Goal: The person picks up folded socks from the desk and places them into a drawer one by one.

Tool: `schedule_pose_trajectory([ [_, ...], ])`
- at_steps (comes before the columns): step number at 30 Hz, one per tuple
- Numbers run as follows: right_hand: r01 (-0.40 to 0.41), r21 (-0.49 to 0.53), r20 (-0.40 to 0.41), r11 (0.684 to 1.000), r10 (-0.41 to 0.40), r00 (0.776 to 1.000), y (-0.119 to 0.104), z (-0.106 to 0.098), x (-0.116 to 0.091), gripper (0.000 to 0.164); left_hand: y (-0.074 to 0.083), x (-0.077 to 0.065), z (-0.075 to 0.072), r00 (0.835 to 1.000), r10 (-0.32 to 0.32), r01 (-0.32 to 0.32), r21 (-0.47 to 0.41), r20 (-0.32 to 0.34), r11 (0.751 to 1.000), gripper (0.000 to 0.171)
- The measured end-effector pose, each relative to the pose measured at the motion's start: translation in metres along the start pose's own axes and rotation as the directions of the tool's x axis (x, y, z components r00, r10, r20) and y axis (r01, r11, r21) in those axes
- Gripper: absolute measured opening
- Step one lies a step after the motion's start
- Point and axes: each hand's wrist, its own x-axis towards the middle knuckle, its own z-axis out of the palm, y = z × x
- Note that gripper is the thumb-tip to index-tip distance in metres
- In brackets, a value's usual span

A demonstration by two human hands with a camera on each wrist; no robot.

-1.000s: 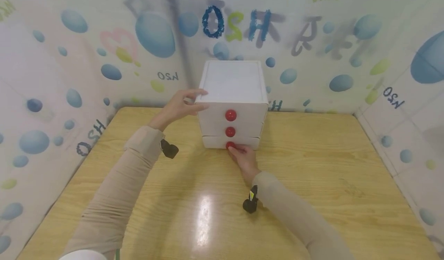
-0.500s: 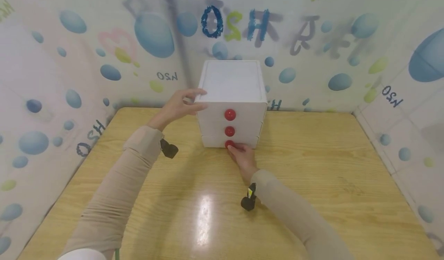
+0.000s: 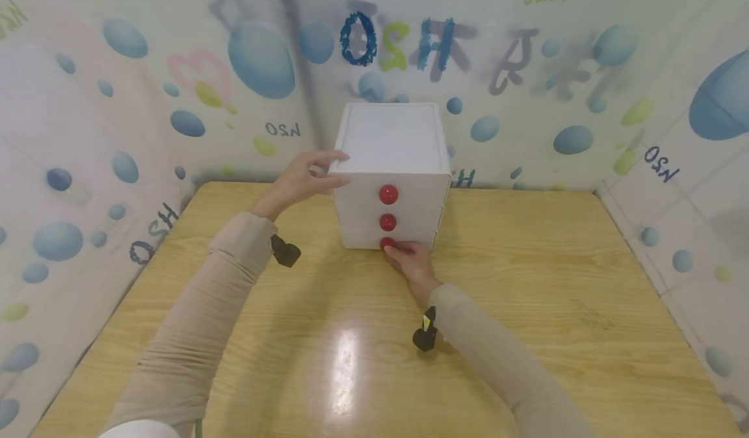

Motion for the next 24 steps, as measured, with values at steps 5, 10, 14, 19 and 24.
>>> schedule_pose_trajectory([
  [5,0.03,-0.045,0.088,0.999,-0.026,0.996,-0.002,-0.012,-0.001,0.039,-0.001,0.001,0.0,1.0,0.0,-0.001,0.005,0.012,1.0,0.048],
  [10,0.113,-0.196,0.183,0.974,-0.077,0.98,-0.008,-0.028,-0.01,0.036,-0.002,0.003,-0.001,1.0,0.007,-0.007,0.007,0.008,1.0,0.048],
  [14,0.181,-0.31,0.205,0.933,-0.121,0.971,-0.01,-0.048,-0.023,0.036,-0.003,0.003,0.0,1.0,0.01,-0.01,0.006,0.014,1.0,0.049],
  [19,0.203,-0.322,0.176,0.925,-0.152,0.973,-0.012,-0.079,-0.036,0.039,-0.005,0.001,-0.002,1.0,-0.001,0.001,0.015,0.013,1.0,0.049],
  [24,0.221,-0.368,0.134,0.903,-0.183,0.974,-0.026,-0.107,-0.048,0.046,-0.007,0.0,-0.005,1.0,-0.005,0.005,0.035,0.016,0.999,0.05],
])
